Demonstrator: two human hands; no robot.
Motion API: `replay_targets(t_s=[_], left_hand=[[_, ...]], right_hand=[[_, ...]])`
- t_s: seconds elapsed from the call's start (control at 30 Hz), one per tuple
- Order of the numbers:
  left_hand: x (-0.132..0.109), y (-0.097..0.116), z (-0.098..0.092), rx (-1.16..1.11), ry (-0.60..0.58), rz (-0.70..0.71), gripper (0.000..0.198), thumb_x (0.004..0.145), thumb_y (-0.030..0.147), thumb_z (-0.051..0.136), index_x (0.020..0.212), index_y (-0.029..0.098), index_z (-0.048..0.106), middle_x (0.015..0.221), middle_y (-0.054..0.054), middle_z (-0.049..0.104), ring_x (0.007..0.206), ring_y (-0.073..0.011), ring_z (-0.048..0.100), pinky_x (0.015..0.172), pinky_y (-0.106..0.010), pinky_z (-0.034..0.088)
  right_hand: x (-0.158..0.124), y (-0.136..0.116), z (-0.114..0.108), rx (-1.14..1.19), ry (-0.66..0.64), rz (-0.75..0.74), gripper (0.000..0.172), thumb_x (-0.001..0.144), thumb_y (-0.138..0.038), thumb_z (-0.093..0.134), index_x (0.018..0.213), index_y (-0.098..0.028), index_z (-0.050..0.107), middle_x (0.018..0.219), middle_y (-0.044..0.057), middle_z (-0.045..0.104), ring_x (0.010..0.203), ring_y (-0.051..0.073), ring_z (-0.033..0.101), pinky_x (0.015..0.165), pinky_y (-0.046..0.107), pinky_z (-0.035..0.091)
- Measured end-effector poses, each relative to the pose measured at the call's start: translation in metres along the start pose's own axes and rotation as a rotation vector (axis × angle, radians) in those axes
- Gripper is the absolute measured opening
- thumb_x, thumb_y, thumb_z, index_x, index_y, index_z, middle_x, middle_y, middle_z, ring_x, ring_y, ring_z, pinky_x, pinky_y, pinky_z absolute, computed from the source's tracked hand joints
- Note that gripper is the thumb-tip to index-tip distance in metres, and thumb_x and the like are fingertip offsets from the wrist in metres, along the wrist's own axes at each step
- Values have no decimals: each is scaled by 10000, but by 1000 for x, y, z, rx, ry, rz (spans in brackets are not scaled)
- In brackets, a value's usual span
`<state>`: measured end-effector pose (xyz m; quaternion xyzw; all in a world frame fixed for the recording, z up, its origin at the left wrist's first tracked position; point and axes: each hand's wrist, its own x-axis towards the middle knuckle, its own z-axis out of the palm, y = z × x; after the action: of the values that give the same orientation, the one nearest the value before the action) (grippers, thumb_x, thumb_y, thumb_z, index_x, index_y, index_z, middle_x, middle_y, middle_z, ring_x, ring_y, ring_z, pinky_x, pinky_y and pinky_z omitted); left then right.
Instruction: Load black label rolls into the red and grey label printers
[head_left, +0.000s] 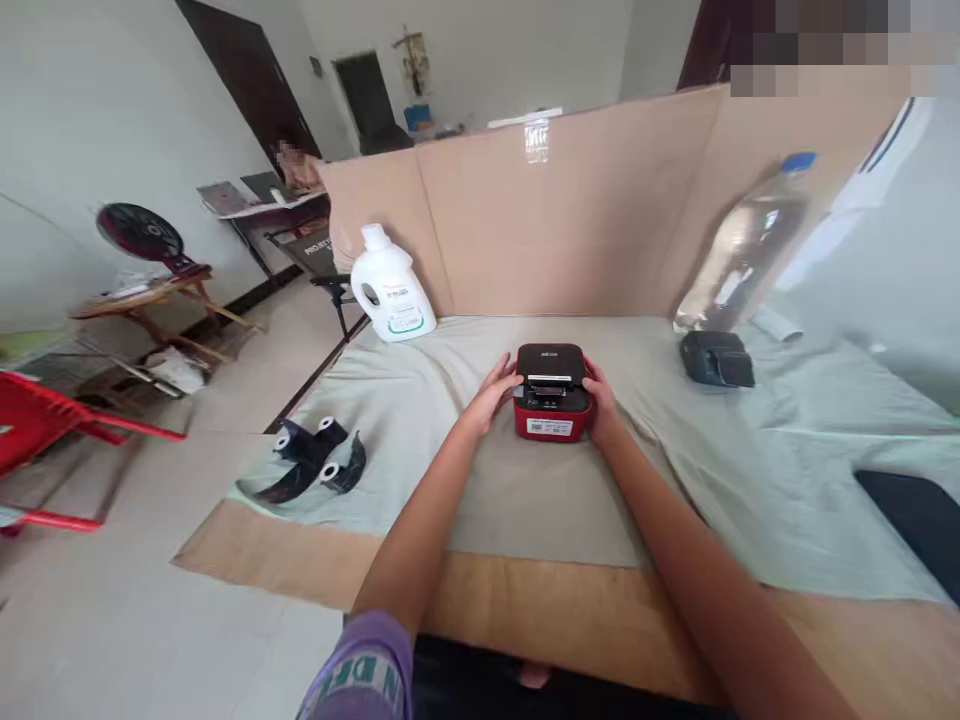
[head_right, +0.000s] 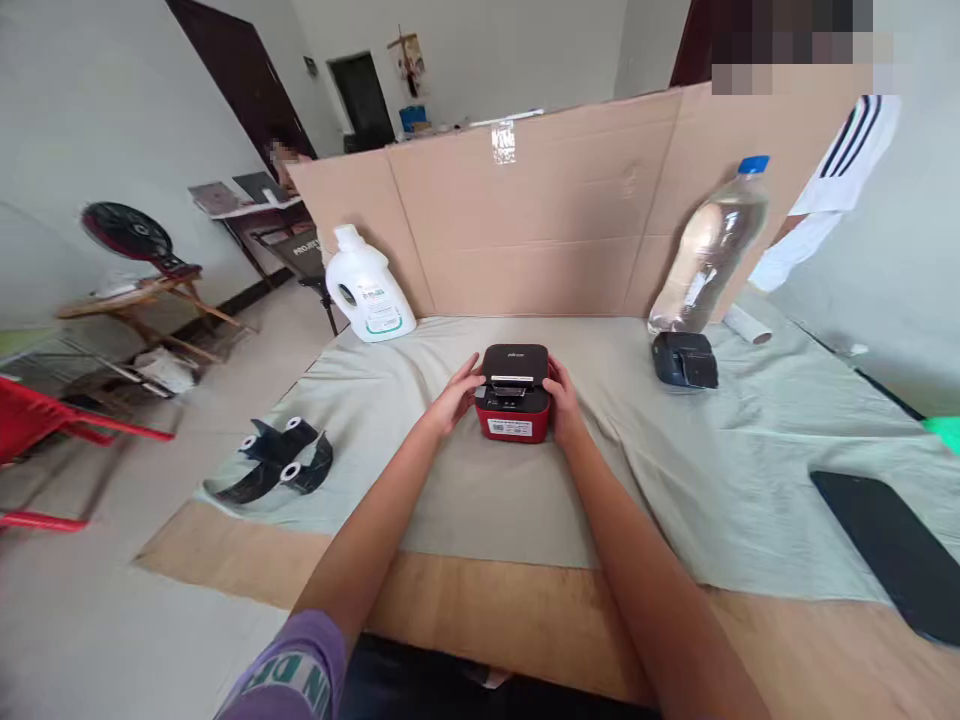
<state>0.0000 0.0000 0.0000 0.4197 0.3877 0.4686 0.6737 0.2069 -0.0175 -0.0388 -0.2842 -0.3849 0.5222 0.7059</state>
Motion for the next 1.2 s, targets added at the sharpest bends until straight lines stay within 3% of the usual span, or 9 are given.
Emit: replay_targets(t_s=[0.17, 0.3, 0.5, 0.9, 1.2], left_hand=[[-2, -16, 10, -109, -61, 76, 700, 711, 268, 731, 1397, 286, 594, 1447, -11, 602, 1366, -291, 513, 1149, -398, 376], [-4, -17, 20, -133, 9, 105, 663, 703, 227, 658, 1364, 261, 616, 1270, -7, 708, 1215, -269, 613, 1038, -367, 456], [-4, -14, 26, -127, 67, 83, 653, 661, 213, 628, 1314, 233, 636, 1140, -13, 738, 1062, -243, 659, 867, -317, 498], [-6, -12, 28, -144, 87, 112, 618, 645, 183, 642, 1261, 223, 678, 1197, -36, 725, 1039, -219, 658, 815, -270, 494], [-16, -9, 27, -171, 42, 49, 631, 723, 254, 667, 1350, 278, 604, 1222, -15, 717, 1132, -254, 651, 983, -364, 484]], right_hand=[[-1, -5, 0, -10, -33, 39, 491, 689, -336, 705, 1179, -320, 674, 1353, -19, 667, 1387, 293, 493, 1229, 505, 309], [0, -8, 3, -17, -42, 43, 491, 663, -299, 661, 1153, -321, 676, 1357, -31, 659, 1392, 293, 481, 1230, 502, 306], [2, -12, 8, -18, -5, 65, 522, 616, -232, 614, 1128, -296, 688, 1297, -19, 692, 1350, 302, 513, 1209, 509, 330], [3, -13, 8, -76, 4, 49, 542, 623, -205, 581, 1145, -296, 693, 1318, -18, 687, 1355, 305, 517, 1179, 509, 379], [-6, -10, 6, -81, -74, 35, 480, 790, -440, 662, 1257, -330, 639, 1437, -18, 610, 1414, 285, 471, 1229, 493, 318]])
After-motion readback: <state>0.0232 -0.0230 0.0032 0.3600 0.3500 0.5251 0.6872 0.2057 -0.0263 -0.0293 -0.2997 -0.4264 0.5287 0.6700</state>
